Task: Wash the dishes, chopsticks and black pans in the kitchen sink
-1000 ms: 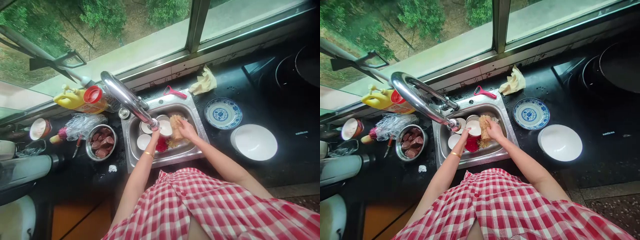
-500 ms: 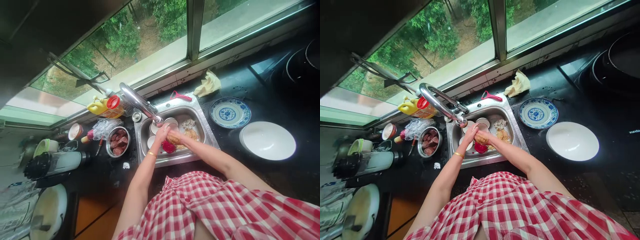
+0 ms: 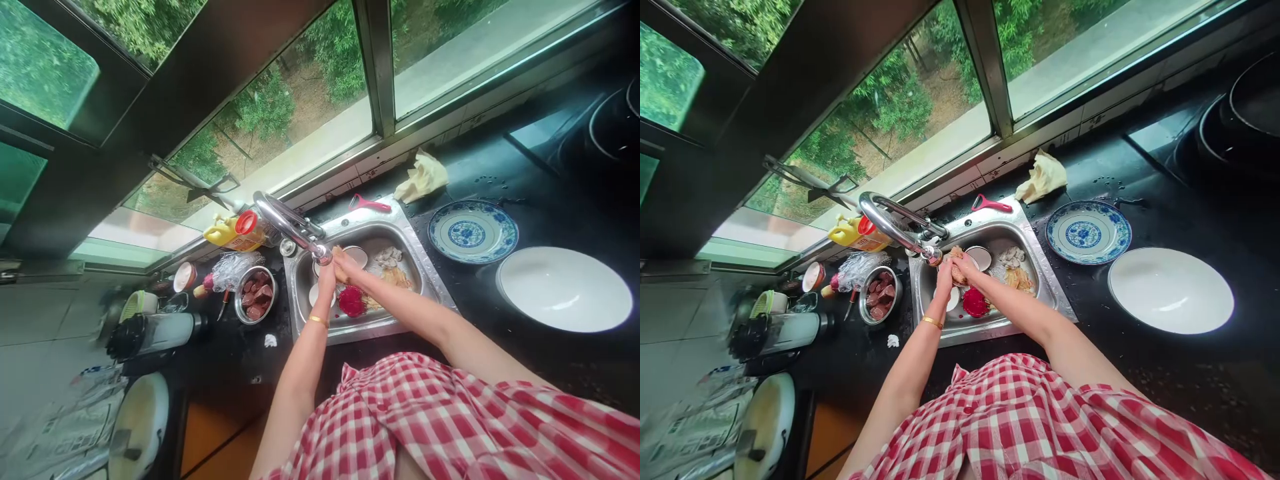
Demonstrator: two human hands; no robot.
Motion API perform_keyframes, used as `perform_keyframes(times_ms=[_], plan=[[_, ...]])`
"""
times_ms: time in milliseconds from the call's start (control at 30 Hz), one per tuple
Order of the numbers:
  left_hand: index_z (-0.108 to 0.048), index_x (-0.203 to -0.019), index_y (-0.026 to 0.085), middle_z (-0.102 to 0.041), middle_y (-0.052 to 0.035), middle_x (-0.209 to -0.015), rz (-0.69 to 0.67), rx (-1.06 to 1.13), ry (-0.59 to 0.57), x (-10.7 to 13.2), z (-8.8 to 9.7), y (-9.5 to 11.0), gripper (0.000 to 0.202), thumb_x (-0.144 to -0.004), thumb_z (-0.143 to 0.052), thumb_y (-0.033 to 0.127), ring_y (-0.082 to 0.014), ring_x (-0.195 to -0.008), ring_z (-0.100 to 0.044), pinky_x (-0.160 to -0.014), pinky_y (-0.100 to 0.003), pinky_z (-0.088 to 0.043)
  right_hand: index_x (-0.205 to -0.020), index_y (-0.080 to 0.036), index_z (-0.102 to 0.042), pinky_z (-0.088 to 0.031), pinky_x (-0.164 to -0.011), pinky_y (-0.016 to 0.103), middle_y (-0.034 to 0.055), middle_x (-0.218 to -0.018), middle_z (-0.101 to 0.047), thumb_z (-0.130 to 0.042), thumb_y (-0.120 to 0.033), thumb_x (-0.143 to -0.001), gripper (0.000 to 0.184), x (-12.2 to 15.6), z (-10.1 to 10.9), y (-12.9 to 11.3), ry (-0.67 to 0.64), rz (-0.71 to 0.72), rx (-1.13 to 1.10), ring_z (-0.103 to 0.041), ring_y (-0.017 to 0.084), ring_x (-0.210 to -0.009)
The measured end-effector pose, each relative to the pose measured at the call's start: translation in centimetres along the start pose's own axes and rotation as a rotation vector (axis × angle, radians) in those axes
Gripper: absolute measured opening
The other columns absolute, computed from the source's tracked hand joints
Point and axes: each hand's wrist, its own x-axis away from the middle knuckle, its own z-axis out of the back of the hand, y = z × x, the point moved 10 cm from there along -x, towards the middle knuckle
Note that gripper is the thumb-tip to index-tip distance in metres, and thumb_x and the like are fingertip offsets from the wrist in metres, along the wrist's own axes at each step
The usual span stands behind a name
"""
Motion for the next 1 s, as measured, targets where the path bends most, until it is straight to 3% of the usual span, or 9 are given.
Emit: perform_keyframes(times_ms=[133, 233, 367, 467, 533, 667, 767, 900, 1000], plan=[[-0.061, -0.124, 0.016, -0.061, -0.0109, -0.127, -0.162, -0.124, -0.038, 0.6, 1.9, 2.3, 0.04, -0.092, -0.044, 0.035, -0.0227, -0.122, -0.053, -0.106, -0.036, -0.037, -0.095, -0.014, -0.065, -0.052, -0.074, 0.029, 0.0071, -0.086, -0.07, -0.039, -0.027, -0.088, 0.029, 0.7, -1.7, -0.7, -0.206, 0.094, -0.035, -0.065, 0.02, -0.083], [-0.061, -0.124, 0.021, -0.061, -0.009, -0.127, -0.177, -0.28, -0.079, 1.0, 2.0, 3.4, 0.042, -0.086, -0.056, 0.037, -0.0261, -0.122, -0.053, -0.107, -0.039, -0.035, -0.088, -0.015, -0.067, -0.05, -0.08, 0.032, 0.0081, -0.086, -0.07, -0.056, -0.031, -0.08, 0.021, 2.1, -1.2, 0.3, -0.331, 0.156, 0.198, -0.064, 0.024, -0.086], [-0.063, -0.121, 0.02, -0.066, -0.0103, -0.119, 0.034, -0.155, -0.059, 1.1, 0.4, 1.5, 0.042, -0.088, -0.051, 0.045, -0.0276, -0.113, -0.058, -0.1, -0.042, -0.042, -0.105, -0.016, -0.063, -0.045, -0.089, 0.04, 0.0174, -0.111, -0.064, -0.053, -0.032, -0.084, 0.029, 2.3, 2.0, 0.3, -0.107, 0.219, 0.595, -0.06, 0.03, -0.102], [-0.061, -0.119, 0.015, -0.069, -0.0104, -0.111, 0.109, 0.165, -0.033, 1.1, -1.2, 0.0, 0.045, -0.095, -0.035, 0.042, -0.0218, -0.102, -0.064, -0.092, -0.037, -0.049, -0.114, -0.013, -0.057, -0.046, -0.089, 0.042, 0.0197, -0.115, -0.062, -0.046, -0.026, -0.086, 0.033, 1.5, 3.3, 0.4, 0.066, 0.066, 0.301, -0.06, 0.029, -0.105], [-0.061, -0.118, 0.013, -0.069, -0.0102, -0.11, 0.071, 0.256, -0.02, 0.8, -1.3, 0.0, 0.045, -0.096, -0.031, 0.038, -0.02, -0.1, -0.064, -0.091, -0.035, -0.05, -0.113, -0.012, -0.057, -0.05, -0.082, 0.038, 0.0181, -0.107, -0.066, -0.044, -0.026, -0.087, 0.033, 0.9, 2.5, 0.6, 0.053, -0.029, 0.067, -0.064, 0.026, -0.095], [-0.062, -0.12, 0.016, -0.063, -0.0095, -0.125, -0.147, 0.026, -0.061, 0.6, 0.3, 2.8, 0.04, -0.093, -0.041, 0.037, -0.0221, -0.117, -0.056, -0.104, -0.036, -0.04, -0.098, -0.016, -0.065, -0.053, -0.073, 0.032, 0.0099, -0.091, -0.071, -0.046, -0.034, -0.086, 0.028, 0.9, -0.4, -0.5, -0.234, 0.083, -0.081, -0.066, 0.022, -0.084], [-0.059, -0.126, 0.023, -0.061, -0.0067, -0.129, -0.168, -0.252, -0.116, 1.2, 0.4, 4.3, 0.042, -0.088, -0.051, 0.041, -0.0248, -0.121, -0.054, -0.107, -0.038, -0.036, -0.082, -0.017, -0.067, -0.051, -0.078, 0.032, 0.0071, -0.084, -0.07, -0.06, -0.036, -0.074, 0.022, 2.0, 0.0, 0.6, -0.338, 0.121, -0.016, -0.065, 0.023, -0.084], [-0.058, -0.126, 0.027, -0.065, -0.0062, -0.121, -0.045, -0.367, -0.118, 1.8, -0.9, 4.2, 0.045, -0.088, -0.047, 0.049, -0.0271, -0.113, -0.059, -0.101, -0.04, -0.041, -0.084, -0.017, -0.065, -0.045, -0.086, 0.034, 0.0128, -0.096, -0.068, -0.06, -0.036, -0.073, 0.022, 2.2, 3.8, 1.9, -0.062, 0.132, 0.275, -0.062, 0.026, -0.093], [-0.056, -0.128, 0.024, -0.064, -0.0065, -0.123, 0.01, -0.276, -0.08, 1.2, -1.8, 3.7, 0.046, -0.093, -0.038, 0.048, -0.0246, -0.114, -0.058, -0.101, -0.038, -0.042, -0.094, -0.02, -0.06, -0.045, -0.087, 0.035, 0.0102, -0.101, -0.066, -0.05, -0.038, -0.078, 0.026, 1.9, 5.5, 2.2, 0.138, 0.049, -0.003, -0.06, 0.023, -0.095]])
